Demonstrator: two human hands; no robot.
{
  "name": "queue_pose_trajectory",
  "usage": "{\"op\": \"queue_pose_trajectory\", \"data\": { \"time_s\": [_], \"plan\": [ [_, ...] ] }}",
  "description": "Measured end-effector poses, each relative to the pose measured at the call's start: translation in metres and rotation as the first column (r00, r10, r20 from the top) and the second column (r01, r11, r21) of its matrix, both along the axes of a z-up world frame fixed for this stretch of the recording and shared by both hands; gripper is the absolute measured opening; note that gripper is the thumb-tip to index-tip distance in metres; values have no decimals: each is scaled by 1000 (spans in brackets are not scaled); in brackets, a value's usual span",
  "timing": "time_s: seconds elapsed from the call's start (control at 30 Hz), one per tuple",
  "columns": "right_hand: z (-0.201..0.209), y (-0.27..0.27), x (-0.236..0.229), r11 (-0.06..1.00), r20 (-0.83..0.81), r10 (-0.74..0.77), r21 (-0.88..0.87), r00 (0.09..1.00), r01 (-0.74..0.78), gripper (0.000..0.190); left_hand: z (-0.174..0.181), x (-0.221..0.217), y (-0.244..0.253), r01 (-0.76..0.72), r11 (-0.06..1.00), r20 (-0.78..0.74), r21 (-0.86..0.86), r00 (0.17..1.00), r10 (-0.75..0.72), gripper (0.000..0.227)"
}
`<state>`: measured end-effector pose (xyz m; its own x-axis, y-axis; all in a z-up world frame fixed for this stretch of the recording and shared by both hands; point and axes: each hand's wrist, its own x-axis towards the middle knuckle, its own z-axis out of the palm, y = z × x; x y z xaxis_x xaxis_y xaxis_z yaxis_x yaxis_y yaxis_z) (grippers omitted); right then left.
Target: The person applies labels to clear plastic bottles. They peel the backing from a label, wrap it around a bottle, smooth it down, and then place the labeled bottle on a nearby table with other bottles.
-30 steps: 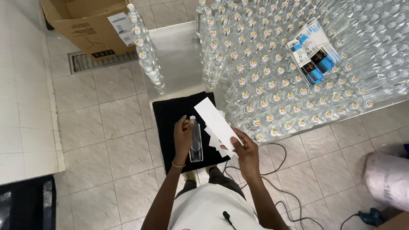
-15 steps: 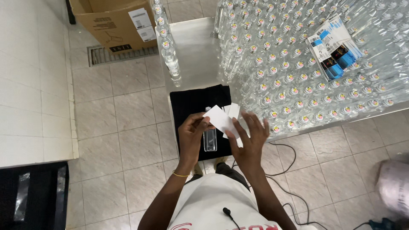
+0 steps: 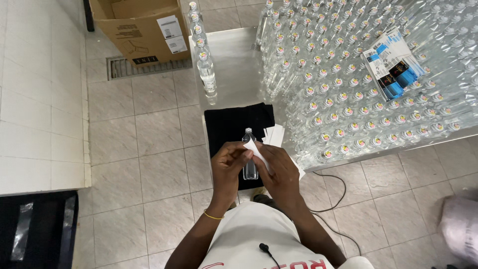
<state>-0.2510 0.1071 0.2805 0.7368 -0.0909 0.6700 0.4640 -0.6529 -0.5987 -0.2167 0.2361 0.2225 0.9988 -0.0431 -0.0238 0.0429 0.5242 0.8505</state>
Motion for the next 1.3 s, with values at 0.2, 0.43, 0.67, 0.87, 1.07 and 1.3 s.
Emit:
{"op": "queue_pose_trajectory", "data": {
  "time_s": [0.2,0.43,0.67,0.87,1.07,1.3],
  "plan": [
    [-2,-3,2,999,-1,51,-15,999,-51,30,18,1,7,39,999,8,-22,999,-39,20],
    [7,-7,1,985,-24,50,-165,998,-54,32,20,2,8,-6,999,72,53,997,2,16],
    [1,-11,3,992,45,22,-127,999,-17,36,24,3,9,135,990,16,36,991,-135,33],
    [-8,-12,-1,987,74,-10,-162,997,22,47,19,4,8,156,985,-18,71,988,-155,37],
    [-9,-16,0,993,59,-3,-116,998,10,45,20,4,4,114,990,-41,80,993,-111,23],
    [2,-18,-4,1000,23,-9,-9,1000,9,33,31,1,0,58,986,61,154,996,-68,19]
  ]
}}
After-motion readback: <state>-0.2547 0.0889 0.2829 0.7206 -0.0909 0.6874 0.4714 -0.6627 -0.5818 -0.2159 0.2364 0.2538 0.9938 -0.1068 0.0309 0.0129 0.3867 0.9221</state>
